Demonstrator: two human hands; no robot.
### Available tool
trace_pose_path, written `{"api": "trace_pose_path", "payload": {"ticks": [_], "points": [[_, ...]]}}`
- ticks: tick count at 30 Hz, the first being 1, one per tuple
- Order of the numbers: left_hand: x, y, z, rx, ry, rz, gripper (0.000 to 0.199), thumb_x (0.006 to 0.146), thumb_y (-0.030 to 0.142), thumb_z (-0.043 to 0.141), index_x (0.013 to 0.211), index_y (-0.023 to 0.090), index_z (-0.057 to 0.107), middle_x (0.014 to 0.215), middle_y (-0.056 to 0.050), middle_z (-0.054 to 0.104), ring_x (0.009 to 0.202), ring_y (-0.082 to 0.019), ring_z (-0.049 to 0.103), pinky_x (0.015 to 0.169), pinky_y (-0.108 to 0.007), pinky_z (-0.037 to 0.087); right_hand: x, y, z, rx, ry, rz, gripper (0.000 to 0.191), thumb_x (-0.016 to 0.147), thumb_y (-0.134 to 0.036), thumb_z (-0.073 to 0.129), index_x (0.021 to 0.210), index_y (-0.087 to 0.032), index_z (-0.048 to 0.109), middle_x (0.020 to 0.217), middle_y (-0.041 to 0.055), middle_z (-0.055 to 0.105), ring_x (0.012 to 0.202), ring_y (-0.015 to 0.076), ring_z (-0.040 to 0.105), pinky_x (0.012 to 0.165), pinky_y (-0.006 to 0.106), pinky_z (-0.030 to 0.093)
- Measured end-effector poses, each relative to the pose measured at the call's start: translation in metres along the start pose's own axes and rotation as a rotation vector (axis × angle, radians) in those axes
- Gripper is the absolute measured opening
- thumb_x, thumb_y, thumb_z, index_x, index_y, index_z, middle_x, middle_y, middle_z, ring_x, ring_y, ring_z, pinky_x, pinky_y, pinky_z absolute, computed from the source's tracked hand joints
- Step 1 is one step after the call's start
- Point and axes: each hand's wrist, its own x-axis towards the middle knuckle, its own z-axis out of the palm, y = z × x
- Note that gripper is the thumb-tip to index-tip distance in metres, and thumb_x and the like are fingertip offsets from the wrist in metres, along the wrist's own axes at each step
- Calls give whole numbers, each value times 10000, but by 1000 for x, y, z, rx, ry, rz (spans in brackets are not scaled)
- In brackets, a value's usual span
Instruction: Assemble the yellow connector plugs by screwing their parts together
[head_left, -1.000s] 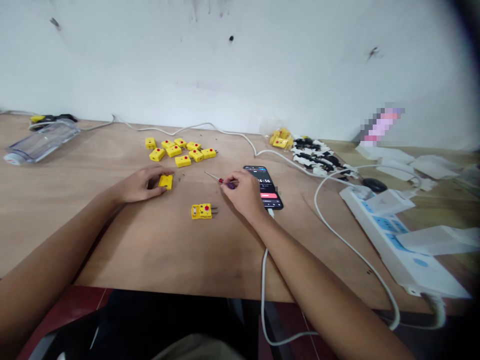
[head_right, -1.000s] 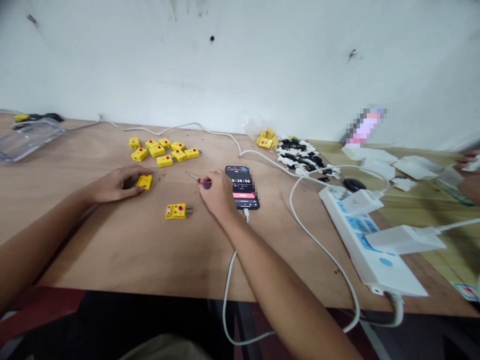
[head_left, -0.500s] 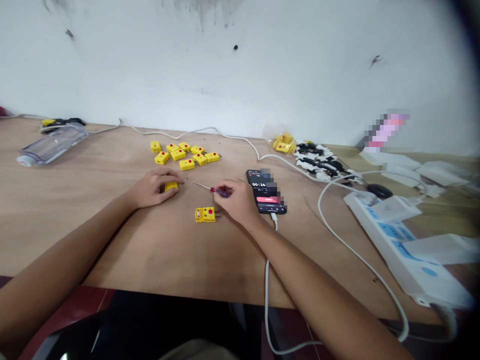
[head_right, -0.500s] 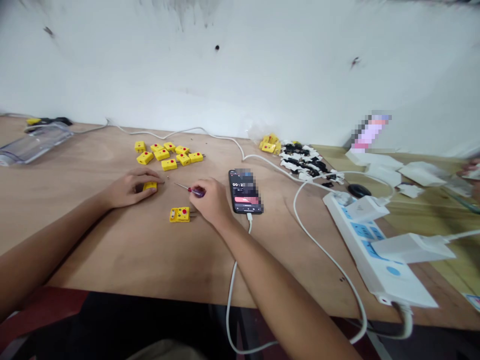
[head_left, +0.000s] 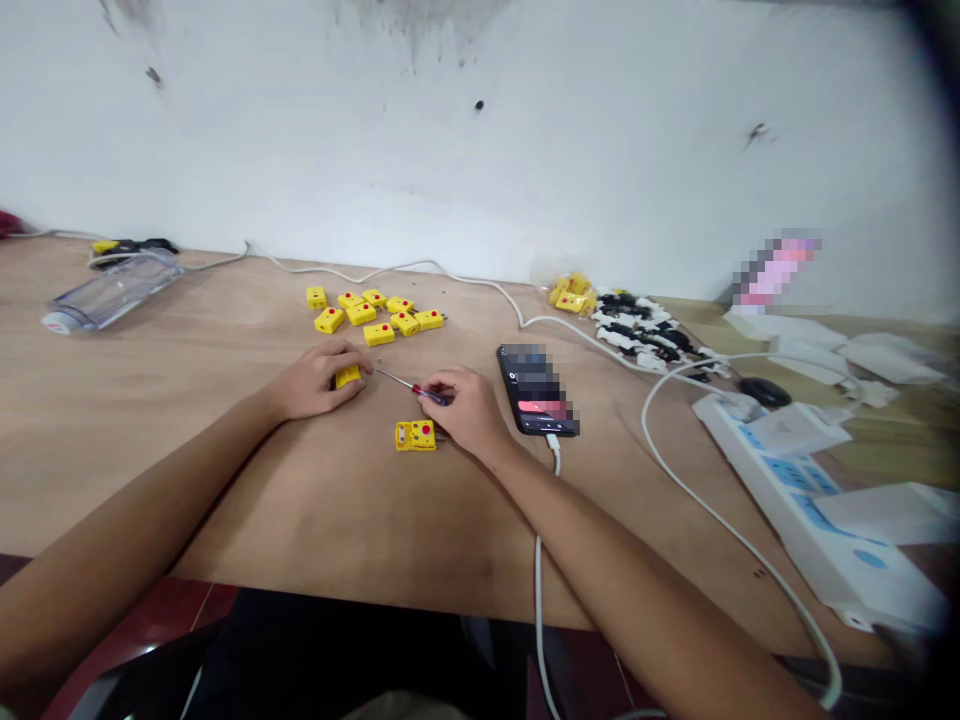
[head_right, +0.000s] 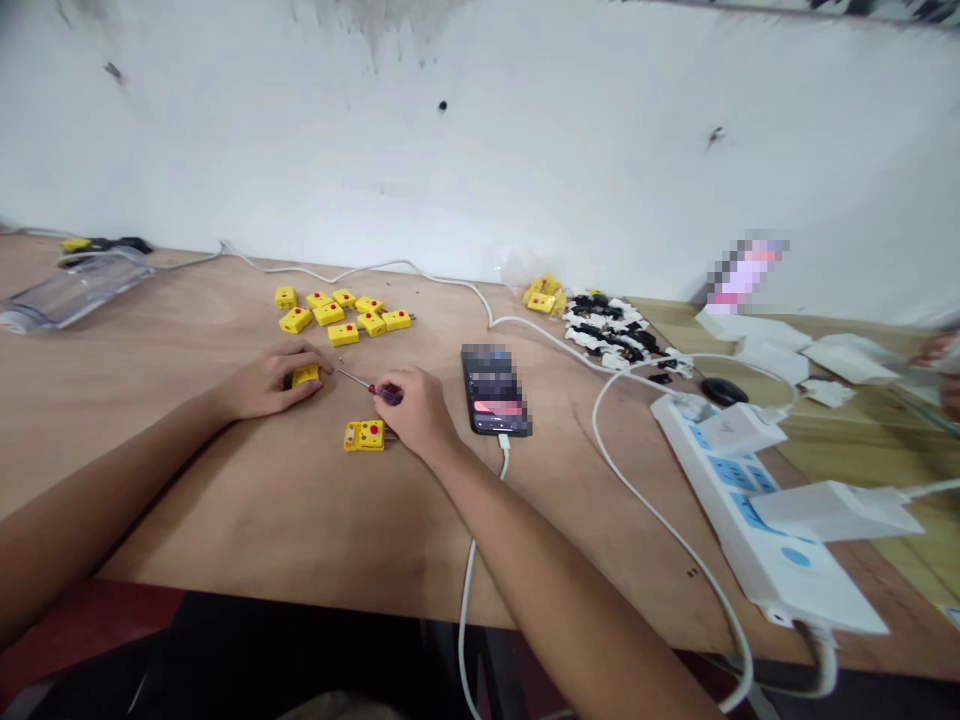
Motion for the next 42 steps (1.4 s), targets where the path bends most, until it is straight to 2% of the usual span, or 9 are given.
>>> {"api": "trace_pose_path", "payload": {"ticks": [13,21,28,34,42], "points": [[-3,1,-5,-25,-4,-65,327,952,445,459,1031,195,655,1061,-87,632,1034,-258,590,943,-398,475,0,-2,0,6,-9,10,95,752,-105,665,769,-186,712,808,36,725,739,157,653,697,284,525],[-5,0,-2,-119,47,-207,383,940,511,488,1088,188,630,1052,-82,660,916,-223,616,802,-341,509,1,-2,-2,47,42,45,77,737,-125,669,775,-171,718,806,48,737,742,167,663,690,288,522],[-5,5,-3,-127,142,-188,327,917,488,549,1032,195,642,1102,-89,697,1027,-259,644,948,-420,493,1,0,-8,134,143,88,56,720,-171,688,770,-188,707,813,33,736,724,159,679,695,290,550],[0,19,1,-166,248,-212,292,914,433,562,1056,199,663,1126,-87,716,1059,-261,655,999,-441,491,-2,-4,-14,121,166,34,54,742,-178,681,788,-195,705,830,37,730,758,167,688,725,307,562],[4,22,6,-219,260,-160,274,936,419,565,1027,204,710,1060,-71,741,1010,-242,674,956,-422,518,-5,-9,-14,144,162,-13,46,750,-173,675,781,-196,699,818,29,710,755,157,675,710,294,559]]}}
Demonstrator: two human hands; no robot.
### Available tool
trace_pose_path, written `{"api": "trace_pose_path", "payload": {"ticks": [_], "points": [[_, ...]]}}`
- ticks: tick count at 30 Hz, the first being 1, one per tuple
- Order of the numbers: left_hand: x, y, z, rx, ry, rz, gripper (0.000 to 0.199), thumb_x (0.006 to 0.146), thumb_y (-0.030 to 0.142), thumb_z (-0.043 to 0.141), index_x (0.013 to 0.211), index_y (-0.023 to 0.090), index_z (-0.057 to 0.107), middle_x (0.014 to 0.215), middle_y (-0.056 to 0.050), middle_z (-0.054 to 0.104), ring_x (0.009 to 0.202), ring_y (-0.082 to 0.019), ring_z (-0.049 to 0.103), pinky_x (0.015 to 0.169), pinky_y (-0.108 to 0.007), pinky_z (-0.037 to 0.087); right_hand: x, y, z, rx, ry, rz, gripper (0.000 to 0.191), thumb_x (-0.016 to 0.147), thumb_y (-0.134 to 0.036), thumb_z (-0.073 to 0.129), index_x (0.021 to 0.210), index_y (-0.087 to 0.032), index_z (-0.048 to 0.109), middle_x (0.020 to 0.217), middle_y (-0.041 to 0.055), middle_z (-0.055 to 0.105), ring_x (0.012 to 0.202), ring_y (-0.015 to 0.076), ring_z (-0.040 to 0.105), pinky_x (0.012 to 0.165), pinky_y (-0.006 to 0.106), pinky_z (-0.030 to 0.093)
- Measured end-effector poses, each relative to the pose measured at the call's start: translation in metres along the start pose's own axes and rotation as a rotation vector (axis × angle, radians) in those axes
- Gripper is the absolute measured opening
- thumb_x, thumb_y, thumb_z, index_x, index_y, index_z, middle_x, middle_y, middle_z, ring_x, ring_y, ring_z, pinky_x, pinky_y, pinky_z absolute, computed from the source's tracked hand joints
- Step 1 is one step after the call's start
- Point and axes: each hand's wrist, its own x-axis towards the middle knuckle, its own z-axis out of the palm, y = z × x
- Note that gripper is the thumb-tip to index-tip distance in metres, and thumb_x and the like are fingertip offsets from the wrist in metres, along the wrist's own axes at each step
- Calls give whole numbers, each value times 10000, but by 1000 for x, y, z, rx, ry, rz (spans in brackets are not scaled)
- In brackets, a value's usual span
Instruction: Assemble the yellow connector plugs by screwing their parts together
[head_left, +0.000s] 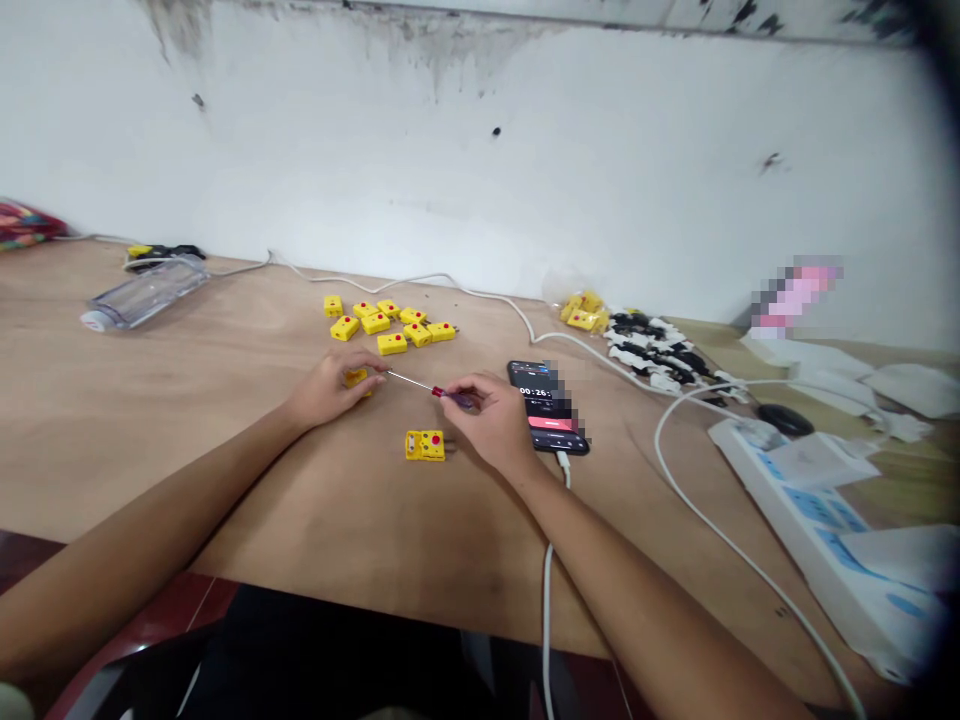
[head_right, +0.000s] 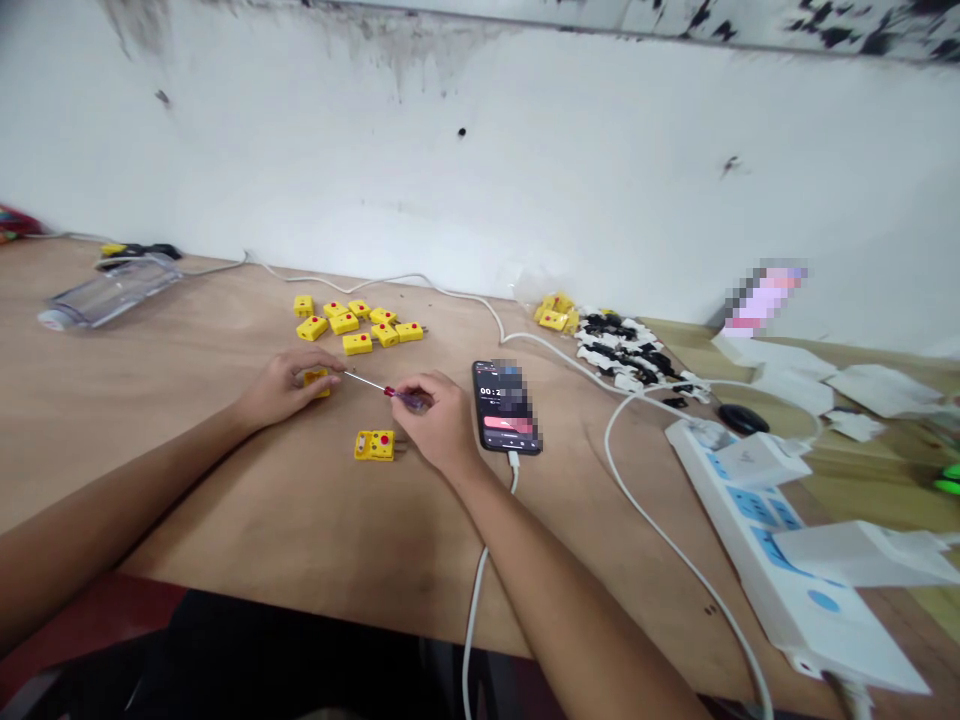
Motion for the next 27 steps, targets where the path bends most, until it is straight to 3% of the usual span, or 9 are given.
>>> {"api": "trace_pose_path", "payload": {"ticks": [6,12,19,23,27], "points": [[0,-4,1,-6,-15,14,274,944,428,560,984,203,713,1005,-64,745,941,-223,678,897,-389,533,-1,-2,0,-16,-17,-38,57,754,-158,674,790,-194,702,817,27,706,741,151,664,688,285,546],[-1,-2,1,139,-3,92,273,963,411,527,945,212,712,956,-58,751,951,-235,667,929,-411,474,-1,-7,-3,-43,7,-84,97,783,-139,654,835,-206,699,857,26,712,810,162,669,746,302,551],[4,20,2,364,-58,227,280,993,342,474,942,228,724,990,-61,744,956,-248,644,902,-439,397,-5,-21,-2,184,151,-85,242,837,-237,708,1074,-243,659,1012,39,711,908,171,700,833,320,598],[10,35,9,411,-123,302,310,1005,346,444,936,229,723,961,-67,737,934,-254,638,852,-432,392,-5,-32,-8,66,136,-175,138,891,-271,672,1029,-265,676,980,31,716,889,173,700,854,343,599],[18,50,18,373,-152,312,302,1001,333,445,939,226,720,948,-66,733,934,-249,638,855,-423,393,-4,-35,-13,98,115,-168,189,921,-266,631,1108,-277,654,993,23,733,889,171,716,852,349,612]]}}
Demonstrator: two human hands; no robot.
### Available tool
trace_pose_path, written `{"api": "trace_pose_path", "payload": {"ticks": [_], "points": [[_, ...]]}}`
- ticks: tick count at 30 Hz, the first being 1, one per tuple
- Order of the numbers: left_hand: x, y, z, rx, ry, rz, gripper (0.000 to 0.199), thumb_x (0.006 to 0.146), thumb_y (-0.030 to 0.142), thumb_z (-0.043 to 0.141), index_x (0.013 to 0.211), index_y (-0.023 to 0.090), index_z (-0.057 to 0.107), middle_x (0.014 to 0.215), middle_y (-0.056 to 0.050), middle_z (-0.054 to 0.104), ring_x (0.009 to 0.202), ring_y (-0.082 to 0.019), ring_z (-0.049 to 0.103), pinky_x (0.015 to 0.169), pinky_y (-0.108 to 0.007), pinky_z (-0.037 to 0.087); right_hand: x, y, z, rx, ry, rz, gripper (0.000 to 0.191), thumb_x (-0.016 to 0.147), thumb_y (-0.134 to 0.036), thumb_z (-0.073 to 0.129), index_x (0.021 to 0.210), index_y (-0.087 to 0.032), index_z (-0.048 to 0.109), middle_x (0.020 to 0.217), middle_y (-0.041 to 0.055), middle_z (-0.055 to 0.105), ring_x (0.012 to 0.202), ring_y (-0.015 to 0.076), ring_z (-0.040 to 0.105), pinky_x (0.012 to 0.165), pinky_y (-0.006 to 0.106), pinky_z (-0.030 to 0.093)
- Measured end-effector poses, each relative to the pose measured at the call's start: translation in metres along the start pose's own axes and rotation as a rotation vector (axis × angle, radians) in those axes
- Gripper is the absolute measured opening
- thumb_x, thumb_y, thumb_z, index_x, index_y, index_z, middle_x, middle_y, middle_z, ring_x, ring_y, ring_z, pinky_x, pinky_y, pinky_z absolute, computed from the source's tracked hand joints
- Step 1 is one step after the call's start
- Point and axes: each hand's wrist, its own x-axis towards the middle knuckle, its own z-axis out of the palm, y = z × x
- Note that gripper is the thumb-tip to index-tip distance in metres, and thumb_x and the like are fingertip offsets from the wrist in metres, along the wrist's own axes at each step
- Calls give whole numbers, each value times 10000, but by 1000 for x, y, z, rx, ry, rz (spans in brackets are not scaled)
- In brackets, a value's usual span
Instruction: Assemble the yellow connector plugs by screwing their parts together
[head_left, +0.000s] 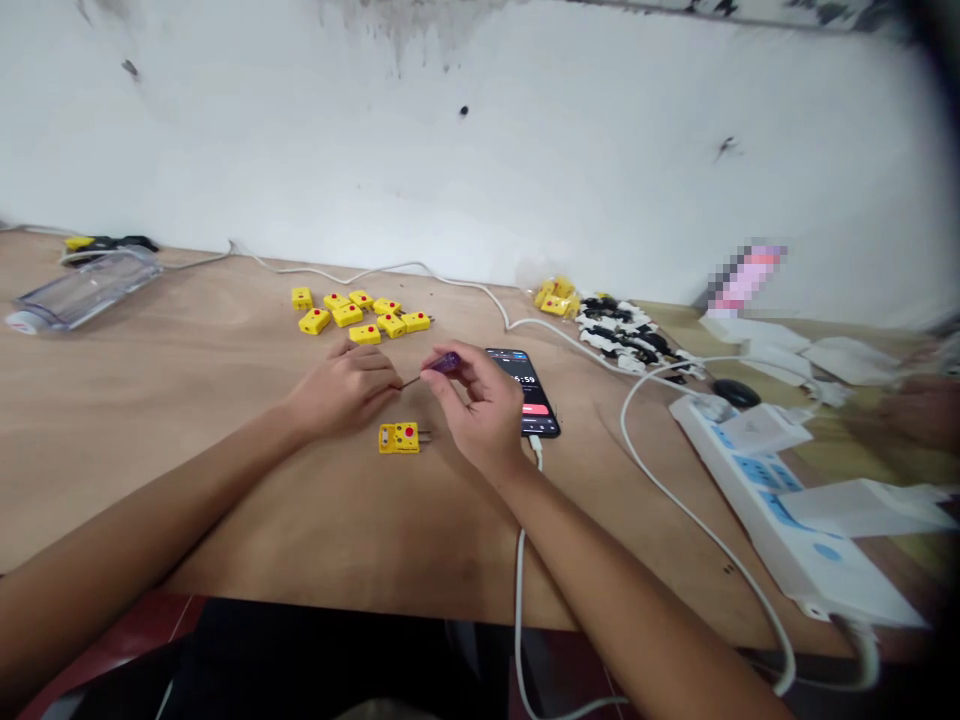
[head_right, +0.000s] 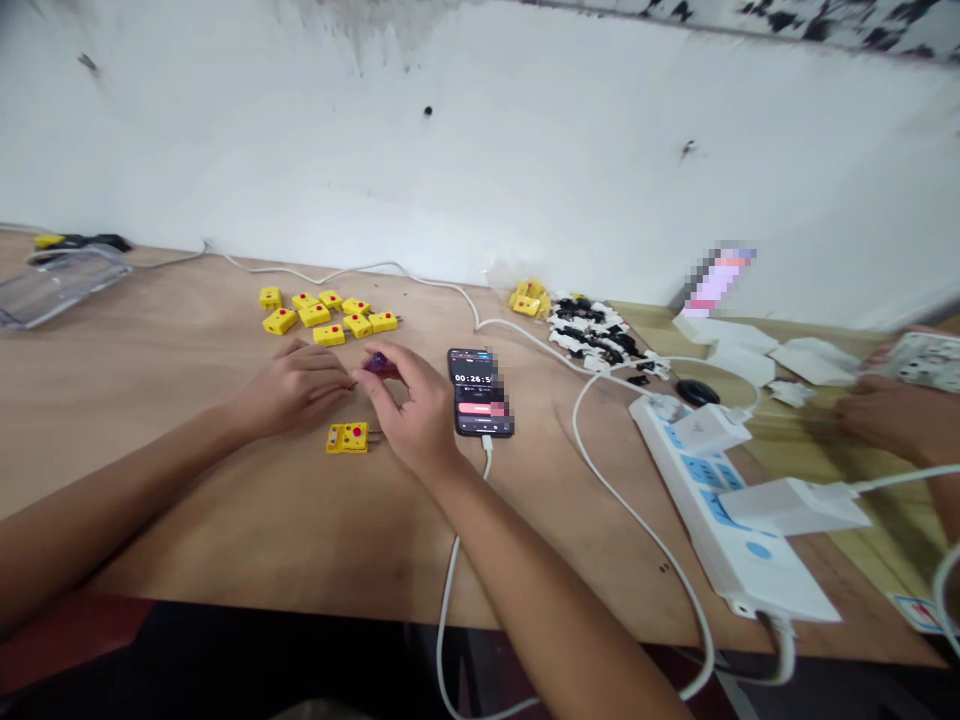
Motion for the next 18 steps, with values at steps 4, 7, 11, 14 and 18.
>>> {"api": "trace_pose_path", "payload": {"ticks": [4,7,11,14,18], "points": [[9,8,3,-43,-31,5,275,978,314,471,914,222,722,936,-56,730,948,-245,648,854,-409,403,1,2,-2,-39,58,-7,230,914,-261,640,1143,-275,659,994,24,744,870,173,726,826,339,622],[9,10,2,-47,-15,-44,258,964,341,503,991,199,716,985,-68,734,967,-255,655,860,-403,423,1,7,-3,-49,87,-20,275,904,-263,654,1179,-266,661,984,24,745,843,169,726,802,331,625],[-1,8,-7,-147,40,-169,280,951,326,501,1059,161,700,1027,-90,736,942,-241,655,831,-363,469,-1,11,-4,-5,110,-5,317,915,-277,636,1231,-246,643,963,25,737,806,156,724,773,309,620],[-8,9,-15,-258,-21,-110,250,931,287,500,1012,158,699,974,-77,731,915,-222,642,825,-340,474,-1,10,-5,19,93,15,308,923,-283,624,1227,-245,640,904,13,727,754,144,714,729,285,611],[-9,18,-13,-269,-163,17,230,871,335,580,1006,178,682,944,-63,707,902,-240,610,828,-362,444,-1,7,-5,20,73,12,308,922,-284,619,1227,-245,639,864,1,715,723,139,700,713,281,604]]}}
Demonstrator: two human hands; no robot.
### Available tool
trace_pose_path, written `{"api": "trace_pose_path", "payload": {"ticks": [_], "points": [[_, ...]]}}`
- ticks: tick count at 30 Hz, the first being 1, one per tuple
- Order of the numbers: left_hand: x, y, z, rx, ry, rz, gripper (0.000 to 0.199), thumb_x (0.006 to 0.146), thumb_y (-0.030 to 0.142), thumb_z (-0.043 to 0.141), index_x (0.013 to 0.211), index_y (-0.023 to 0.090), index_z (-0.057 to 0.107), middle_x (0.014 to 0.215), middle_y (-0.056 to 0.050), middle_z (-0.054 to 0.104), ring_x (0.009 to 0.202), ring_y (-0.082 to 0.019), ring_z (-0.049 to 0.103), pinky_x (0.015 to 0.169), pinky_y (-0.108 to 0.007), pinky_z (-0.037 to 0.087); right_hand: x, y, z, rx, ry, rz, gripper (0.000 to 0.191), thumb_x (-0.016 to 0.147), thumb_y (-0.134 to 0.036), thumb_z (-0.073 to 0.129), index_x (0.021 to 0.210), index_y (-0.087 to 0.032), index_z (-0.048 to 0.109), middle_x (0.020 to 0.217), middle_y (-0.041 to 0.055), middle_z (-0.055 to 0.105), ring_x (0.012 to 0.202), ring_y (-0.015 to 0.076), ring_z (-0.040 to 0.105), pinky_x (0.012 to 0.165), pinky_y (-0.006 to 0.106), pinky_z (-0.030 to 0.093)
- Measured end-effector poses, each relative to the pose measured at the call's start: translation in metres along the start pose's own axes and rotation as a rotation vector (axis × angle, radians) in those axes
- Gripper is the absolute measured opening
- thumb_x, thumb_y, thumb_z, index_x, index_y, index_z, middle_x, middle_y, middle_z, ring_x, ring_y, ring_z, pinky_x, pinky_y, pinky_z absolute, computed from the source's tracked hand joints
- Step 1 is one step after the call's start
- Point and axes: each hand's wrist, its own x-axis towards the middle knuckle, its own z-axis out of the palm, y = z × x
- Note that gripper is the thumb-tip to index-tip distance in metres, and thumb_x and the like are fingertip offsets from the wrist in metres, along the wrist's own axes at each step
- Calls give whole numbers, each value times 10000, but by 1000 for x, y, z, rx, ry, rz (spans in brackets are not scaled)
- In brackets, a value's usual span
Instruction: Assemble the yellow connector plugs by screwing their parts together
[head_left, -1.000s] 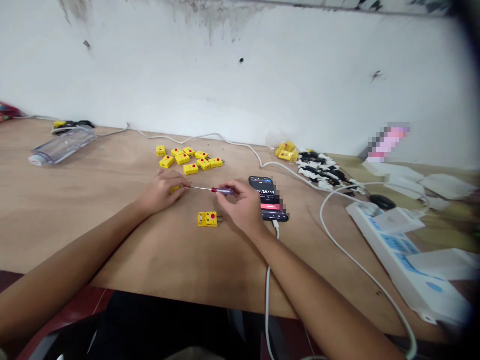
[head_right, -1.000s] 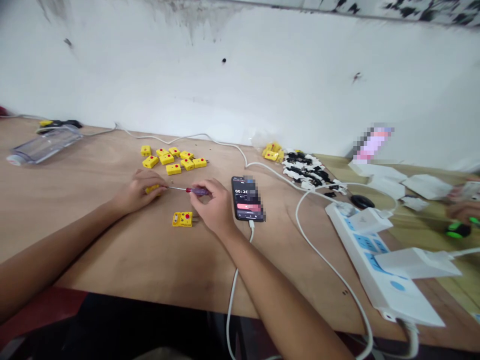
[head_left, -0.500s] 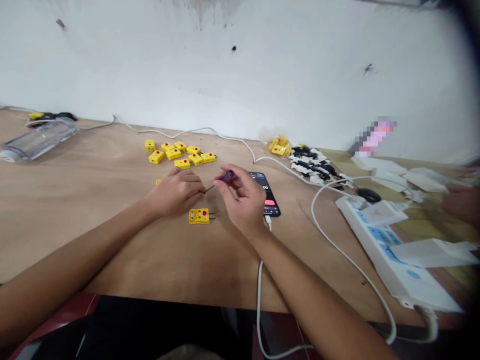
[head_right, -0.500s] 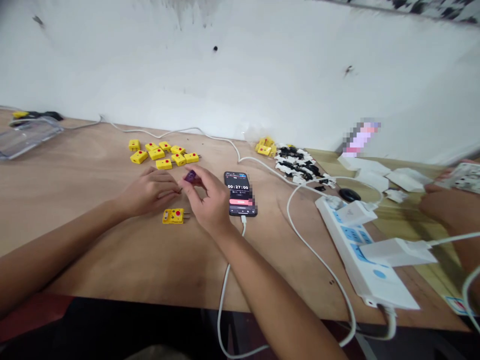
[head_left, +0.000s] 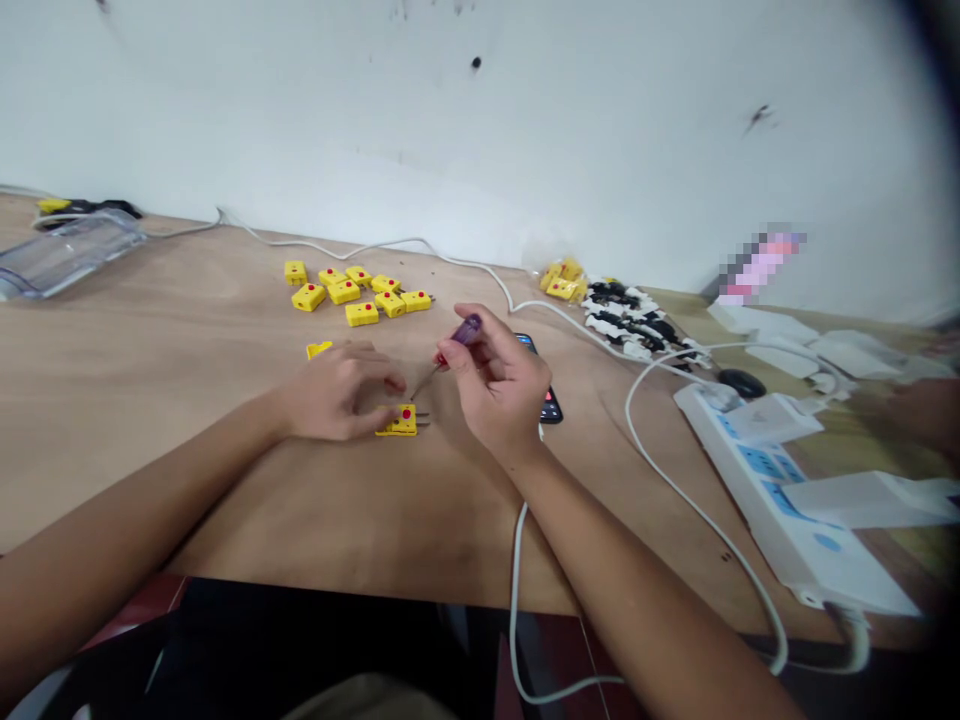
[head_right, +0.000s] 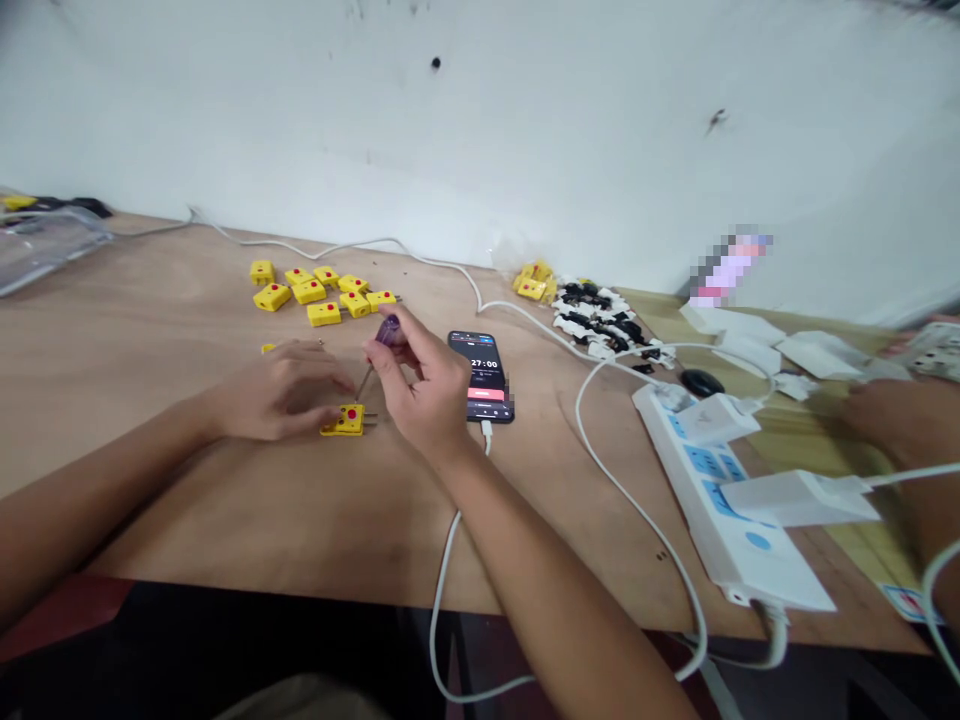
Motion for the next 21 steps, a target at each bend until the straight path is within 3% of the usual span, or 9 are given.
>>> {"api": "trace_pose_path", "payload": {"ticks": [5,21], "points": [[3,5,12,63,-54,10,298,812,474,671,929,200,664,937,-55,681,919,-261,592,824,-367,408,0,0,0,-22,-31,-34,302,919,-272,621,1218,-243,649,859,6,693,715,139,685,707,284,598],[1,3,15,5,-52,-27,252,819,379,672,1000,204,681,965,-68,685,959,-258,623,877,-376,449,-1,0,-1,-107,-100,-113,281,927,-250,615,1204,-245,657,893,12,727,752,144,707,722,292,594]]}}
